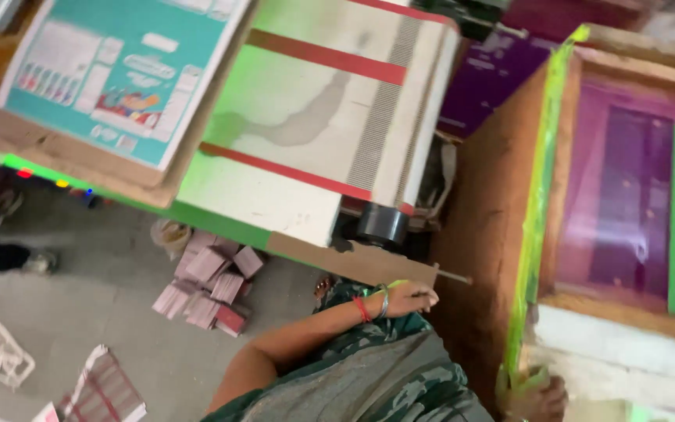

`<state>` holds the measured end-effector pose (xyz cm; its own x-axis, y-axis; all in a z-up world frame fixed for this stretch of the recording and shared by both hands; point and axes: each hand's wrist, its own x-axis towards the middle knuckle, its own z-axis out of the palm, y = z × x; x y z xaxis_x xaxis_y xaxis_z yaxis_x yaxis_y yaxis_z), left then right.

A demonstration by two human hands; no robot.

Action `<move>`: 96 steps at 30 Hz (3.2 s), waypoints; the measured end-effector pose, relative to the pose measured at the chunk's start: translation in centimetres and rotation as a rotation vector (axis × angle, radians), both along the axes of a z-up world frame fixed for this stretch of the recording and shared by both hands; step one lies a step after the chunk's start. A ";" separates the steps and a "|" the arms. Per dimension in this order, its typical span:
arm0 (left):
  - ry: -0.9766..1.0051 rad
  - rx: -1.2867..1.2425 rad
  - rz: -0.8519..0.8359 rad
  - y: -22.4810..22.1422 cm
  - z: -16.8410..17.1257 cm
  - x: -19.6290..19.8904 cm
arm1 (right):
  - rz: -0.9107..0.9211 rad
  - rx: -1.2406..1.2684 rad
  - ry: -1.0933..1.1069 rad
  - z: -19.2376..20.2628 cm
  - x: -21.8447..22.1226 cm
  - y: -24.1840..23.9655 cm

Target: The person feeds blank printed label sheets one at a time into a rotary screen printing machine, operates the machine to print, then removes the printed sheets and stacks them on a pile beside the machine. A screen frame with purple ink and a squeegee blade are visible on the press.

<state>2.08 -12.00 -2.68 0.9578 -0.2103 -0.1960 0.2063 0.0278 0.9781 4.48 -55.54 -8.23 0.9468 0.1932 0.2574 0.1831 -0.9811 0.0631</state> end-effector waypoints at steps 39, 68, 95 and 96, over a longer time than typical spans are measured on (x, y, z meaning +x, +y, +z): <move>0.107 0.036 -0.159 -8.9 3.7 8.9 | -0.252 0.873 0.118 10.0 9.8 1.3; -0.028 0.082 0.123 -4.6 5.1 9.6 | -0.421 2.205 0.413 10.7 34.9 10.5; 0.140 -0.264 0.690 11.4 9.7 -1.1 | -0.155 2.231 0.603 7.0 18.2 13.7; 0.139 -0.261 0.714 12.3 9.7 -1.7 | -0.146 2.227 0.632 7.2 17.3 14.8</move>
<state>0.41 0.32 6.98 0.8486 0.3937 -0.3534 0.1720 0.4264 0.8880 21.80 -40.69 -0.99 0.9414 0.0767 -0.3285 -0.3115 0.5715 -0.7592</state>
